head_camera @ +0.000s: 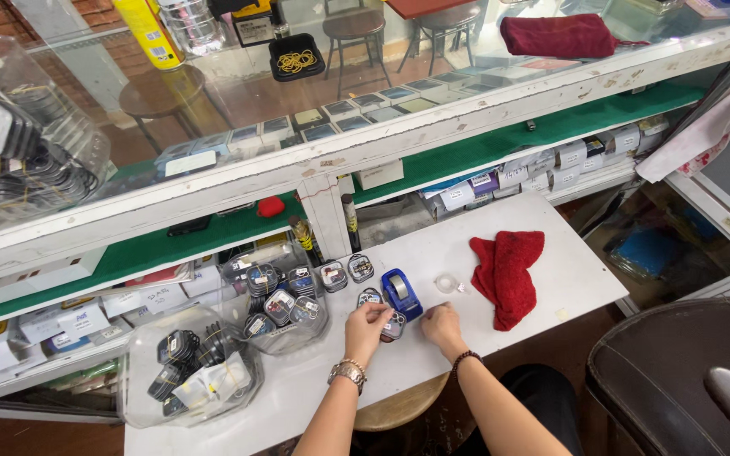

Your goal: The person sits at a shop counter and applies tape from a blue tape dispenser around small round containers, working through them one at a time and setting finished pieces in a row on the counter. They occasionally reposition items and reach into a bin of similar pieces to continue.

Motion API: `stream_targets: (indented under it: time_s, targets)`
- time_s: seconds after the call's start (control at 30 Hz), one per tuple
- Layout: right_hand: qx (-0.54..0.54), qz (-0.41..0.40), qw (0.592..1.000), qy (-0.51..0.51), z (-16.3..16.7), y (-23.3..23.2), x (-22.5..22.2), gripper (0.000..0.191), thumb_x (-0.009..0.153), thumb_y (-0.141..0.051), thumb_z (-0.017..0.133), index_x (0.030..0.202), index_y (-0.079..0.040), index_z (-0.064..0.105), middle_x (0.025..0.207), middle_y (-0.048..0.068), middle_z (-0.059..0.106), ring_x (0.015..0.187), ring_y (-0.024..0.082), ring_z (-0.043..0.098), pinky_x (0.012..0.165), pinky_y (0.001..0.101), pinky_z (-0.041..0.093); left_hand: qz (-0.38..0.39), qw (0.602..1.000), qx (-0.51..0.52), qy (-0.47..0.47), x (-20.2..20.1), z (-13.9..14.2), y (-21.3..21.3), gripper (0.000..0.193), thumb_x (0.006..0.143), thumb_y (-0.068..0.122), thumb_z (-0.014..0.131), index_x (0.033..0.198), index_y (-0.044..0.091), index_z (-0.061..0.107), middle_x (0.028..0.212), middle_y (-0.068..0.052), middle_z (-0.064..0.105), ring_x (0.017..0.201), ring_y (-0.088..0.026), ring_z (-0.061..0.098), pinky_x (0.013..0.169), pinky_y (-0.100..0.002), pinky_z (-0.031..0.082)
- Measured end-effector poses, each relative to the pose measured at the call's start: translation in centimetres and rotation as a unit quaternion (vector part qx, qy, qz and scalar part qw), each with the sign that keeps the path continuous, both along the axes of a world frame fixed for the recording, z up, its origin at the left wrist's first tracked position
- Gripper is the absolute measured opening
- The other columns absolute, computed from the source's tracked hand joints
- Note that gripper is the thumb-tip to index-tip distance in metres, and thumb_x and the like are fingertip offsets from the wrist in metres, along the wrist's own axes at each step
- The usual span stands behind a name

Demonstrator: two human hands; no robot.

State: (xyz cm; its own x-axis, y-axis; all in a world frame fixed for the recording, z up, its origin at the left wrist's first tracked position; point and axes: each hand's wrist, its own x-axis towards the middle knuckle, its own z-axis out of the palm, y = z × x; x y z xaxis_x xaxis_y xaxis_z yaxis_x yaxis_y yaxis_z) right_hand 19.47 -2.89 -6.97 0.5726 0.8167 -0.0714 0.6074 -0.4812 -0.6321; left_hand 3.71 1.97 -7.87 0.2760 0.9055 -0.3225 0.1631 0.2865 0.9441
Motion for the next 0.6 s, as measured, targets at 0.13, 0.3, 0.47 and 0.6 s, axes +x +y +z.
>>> stream_targets:
  time_s: [0.13,0.3,0.47,0.6]
  targets:
    - [0.013,-0.013,0.998,0.052,-0.1,-0.4,0.0,0.026,0.084,-0.025,0.074,0.089,0.000,0.080,0.109,0.023,0.066,0.094,0.038,0.068,0.086,0.0424,0.054,0.030,0.978,-0.078,-0.193,-2.0,0.3,0.3,0.028,0.095,0.021,0.069,0.116,0.002,0.066,0.096,-0.007,0.074,0.080,-0.014,0.071,0.065,-0.029,0.059]
    - [0.033,0.046,0.954,0.294,3.2,-1.2,1.6,0.024,0.095,-0.020,0.070,0.098,0.003,0.074,0.091,0.015,0.074,0.082,0.021,0.067,0.077,0.0352,0.055,0.018,0.944,-0.154,-0.291,-3.2,2.1,0.5,0.038,0.098,0.015,0.065,0.134,0.005,0.059,0.107,-0.010,0.069,0.089,-0.018,0.070,0.072,-0.031,0.062]
    - [0.086,0.222,0.883,0.405,8.1,-1.0,1.9,0.017,0.096,-0.009,0.064,0.105,0.004,0.069,0.089,0.005,0.074,0.081,0.010,0.070,0.077,0.0267,0.060,-0.032,0.960,-0.092,-0.261,-2.8,4.3,0.6,0.043,0.095,0.006,0.061,0.137,0.006,0.053,0.114,-0.010,0.070,0.094,-0.017,0.072,0.079,-0.032,0.066]
    - [0.058,0.289,0.895,0.334,11.0,-0.5,1.7,0.025,0.096,-0.008,0.064,0.119,0.000,0.070,0.085,0.003,0.072,0.077,0.010,0.066,0.075,0.0254,0.059,-0.044,0.982,0.003,-0.182,-2.5,5.9,0.7,0.042,0.096,0.004,0.060,0.137,0.003,0.054,0.116,-0.009,0.070,0.089,-0.015,0.069,0.072,-0.030,0.063]
